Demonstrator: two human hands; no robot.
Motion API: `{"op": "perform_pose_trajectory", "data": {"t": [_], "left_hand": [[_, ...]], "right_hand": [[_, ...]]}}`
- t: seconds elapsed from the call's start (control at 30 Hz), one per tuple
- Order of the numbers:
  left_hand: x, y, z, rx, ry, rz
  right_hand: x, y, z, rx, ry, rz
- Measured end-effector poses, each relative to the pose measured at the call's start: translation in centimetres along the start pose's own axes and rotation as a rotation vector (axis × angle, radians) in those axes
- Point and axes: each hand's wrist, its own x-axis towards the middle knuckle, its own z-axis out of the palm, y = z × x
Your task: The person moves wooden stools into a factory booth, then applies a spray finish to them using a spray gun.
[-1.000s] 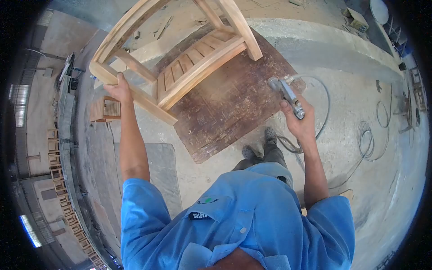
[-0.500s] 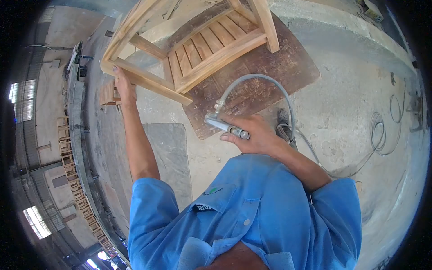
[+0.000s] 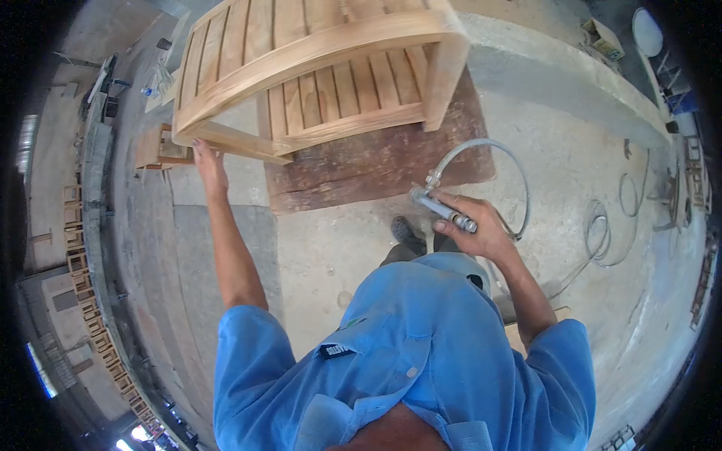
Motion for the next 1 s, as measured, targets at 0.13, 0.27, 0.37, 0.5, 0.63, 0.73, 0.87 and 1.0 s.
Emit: {"op": "perform_pose_trajectory", "data": {"t": [0.13, 0.27, 0.37, 0.5, 0.63, 0.73, 0.87, 1.0], "left_hand": [[-1.0, 0.1, 2.9, -0.023, 0.301, 0.05], [-8.9, -6.5, 6.6, 0.127, 0.276, 0.034], [-18.8, -3.9, 15.3, 0.029, 0.012, 0.041], [-29.1, 1.5, 23.7, -0.159, -0.185, 0.016], [-34.3, 4.1, 28.7, -0.25, -0.129, -0.038], [-37.4, 5.6, 30.5, -0.282, -0.057, -0.095], [-38.6, 5.7, 29.5, -0.661, -0.027, -0.251], [-39.5, 4.7, 28.8, -0.874, 0.068, -0.34]], "right_hand": [[-2.2, -0.9, -2.7, -0.032, 0.012, -0.012], [-5.1, -1.2, -6.8, 0.003, 0.092, -0.089], [-6.2, -2.0, -10.9, 0.06, 0.168, -0.134], [-10.1, -1.0, -14.9, 0.094, 0.252, -0.252], [-13.9, 0.3, -18.7, 0.198, 0.255, -0.331], [-17.0, 0.8, -21.5, 0.264, 0.234, -0.376], [-19.3, 1.0, -23.7, 0.342, 0.088, -0.479], [-19.9, 2.5, -23.6, 0.324, 0.063, -0.626]]}}
